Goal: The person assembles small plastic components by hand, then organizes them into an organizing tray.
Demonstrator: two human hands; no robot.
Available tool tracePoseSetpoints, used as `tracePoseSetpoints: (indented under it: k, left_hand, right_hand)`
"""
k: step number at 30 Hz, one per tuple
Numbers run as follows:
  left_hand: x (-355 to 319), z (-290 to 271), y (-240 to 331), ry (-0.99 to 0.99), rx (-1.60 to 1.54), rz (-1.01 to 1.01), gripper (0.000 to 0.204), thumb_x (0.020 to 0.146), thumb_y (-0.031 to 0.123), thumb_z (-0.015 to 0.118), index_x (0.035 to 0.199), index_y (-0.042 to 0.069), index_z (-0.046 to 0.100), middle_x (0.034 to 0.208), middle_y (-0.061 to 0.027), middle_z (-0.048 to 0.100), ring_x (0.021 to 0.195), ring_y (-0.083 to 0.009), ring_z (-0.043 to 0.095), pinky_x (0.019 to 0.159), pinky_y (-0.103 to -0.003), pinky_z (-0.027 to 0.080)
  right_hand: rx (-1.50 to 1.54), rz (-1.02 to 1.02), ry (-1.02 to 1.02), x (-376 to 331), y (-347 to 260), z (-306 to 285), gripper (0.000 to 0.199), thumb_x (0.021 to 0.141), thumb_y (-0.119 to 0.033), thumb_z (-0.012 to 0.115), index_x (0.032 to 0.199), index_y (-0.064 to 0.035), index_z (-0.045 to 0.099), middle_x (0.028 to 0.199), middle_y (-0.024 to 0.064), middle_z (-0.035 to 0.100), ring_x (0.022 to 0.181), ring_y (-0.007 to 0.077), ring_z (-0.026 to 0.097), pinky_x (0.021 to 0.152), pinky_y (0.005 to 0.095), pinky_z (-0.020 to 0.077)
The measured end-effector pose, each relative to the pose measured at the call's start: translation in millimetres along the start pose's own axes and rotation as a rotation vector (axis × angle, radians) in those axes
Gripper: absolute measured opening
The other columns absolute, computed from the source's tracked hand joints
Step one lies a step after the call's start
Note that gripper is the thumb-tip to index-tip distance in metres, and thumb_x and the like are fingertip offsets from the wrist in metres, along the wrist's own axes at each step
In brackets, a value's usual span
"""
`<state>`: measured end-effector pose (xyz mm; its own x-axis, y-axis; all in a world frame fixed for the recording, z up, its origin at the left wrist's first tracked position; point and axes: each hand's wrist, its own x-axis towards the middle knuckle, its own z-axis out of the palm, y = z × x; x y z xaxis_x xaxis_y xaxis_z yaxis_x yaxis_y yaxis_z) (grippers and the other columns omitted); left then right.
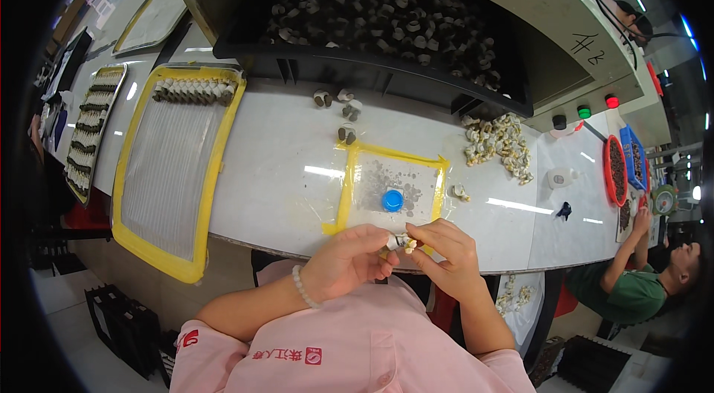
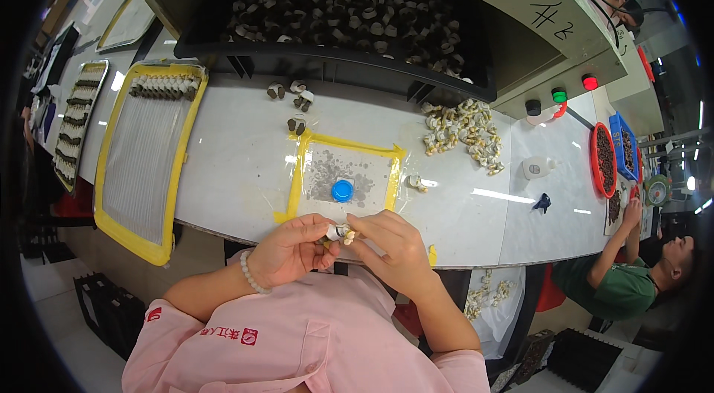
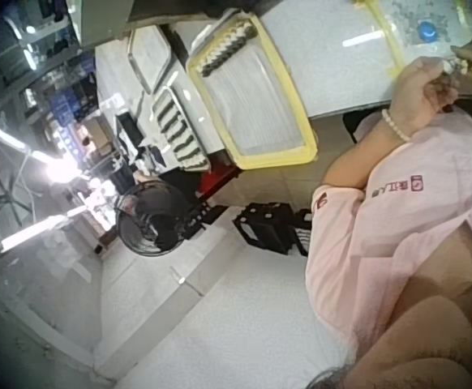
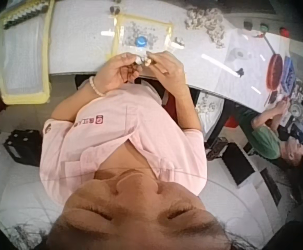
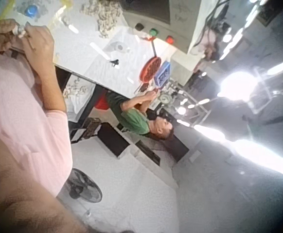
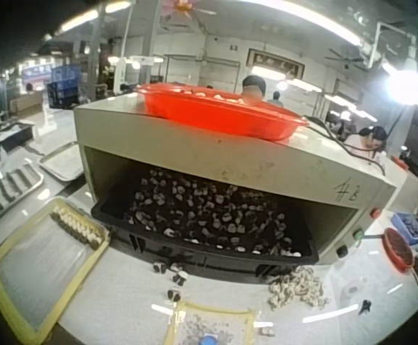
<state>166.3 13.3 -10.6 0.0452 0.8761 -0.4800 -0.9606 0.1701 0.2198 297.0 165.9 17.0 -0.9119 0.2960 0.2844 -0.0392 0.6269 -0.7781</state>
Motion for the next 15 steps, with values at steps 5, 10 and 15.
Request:
tracePoseSetpoints:
  k: [5, 10, 15]
  left_hand:
    - [0.4, -0.7, -1.5, 0.006, 0.005, -0.008, 0.016, 0.092, 0.02, 0.055, 0.1, 0.006, 0.055, 0.088, -0.0083, 0.061, 0.074, -0.0148, 0.057, 0.07, -0.028, 0.047]
    - [2.1, -4.1, -2.4, -0.032, 0.006, 0.004, 0.015, 0.092, 0.019, 0.055, 0.097, 0.006, 0.056, 0.087, -0.0086, 0.062, 0.073, -0.0156, 0.057, 0.068, -0.029, 0.046]
    - [2.1, -6.5, -3.3, -0.033, -0.005, 0.028, 0.012, 0.092, 0.017, 0.053, 0.099, 0.006, 0.055, 0.087, -0.0096, 0.062, 0.074, -0.0164, 0.058, 0.068, -0.029, 0.047]
  right_hand:
    - [-0.02, -0.03, -0.017, -2.7, 1.9, -1.5, 0.032, 0.066, 0.005, 0.068, 0.098, 0.002, 0.067, 0.081, 0.011, 0.065, 0.067, 0.0228, 0.06, 0.06, 0.0304, 0.0468]
    - [-0.069, -0.083, -0.032, 0.7, 1.7, -0.9, 0.032, 0.064, 0.005, 0.07, 0.096, 0.0023, 0.067, 0.08, 0.011, 0.065, 0.064, 0.023, 0.059, 0.057, 0.0308, 0.0462]
    - [-0.077, -0.117, -0.033, 2.9, 2.0, 1.0, 0.032, 0.064, 0.004, 0.07, 0.095, 0.0024, 0.067, 0.079, 0.0116, 0.064, 0.063, 0.0238, 0.059, 0.056, 0.0311, 0.0457]
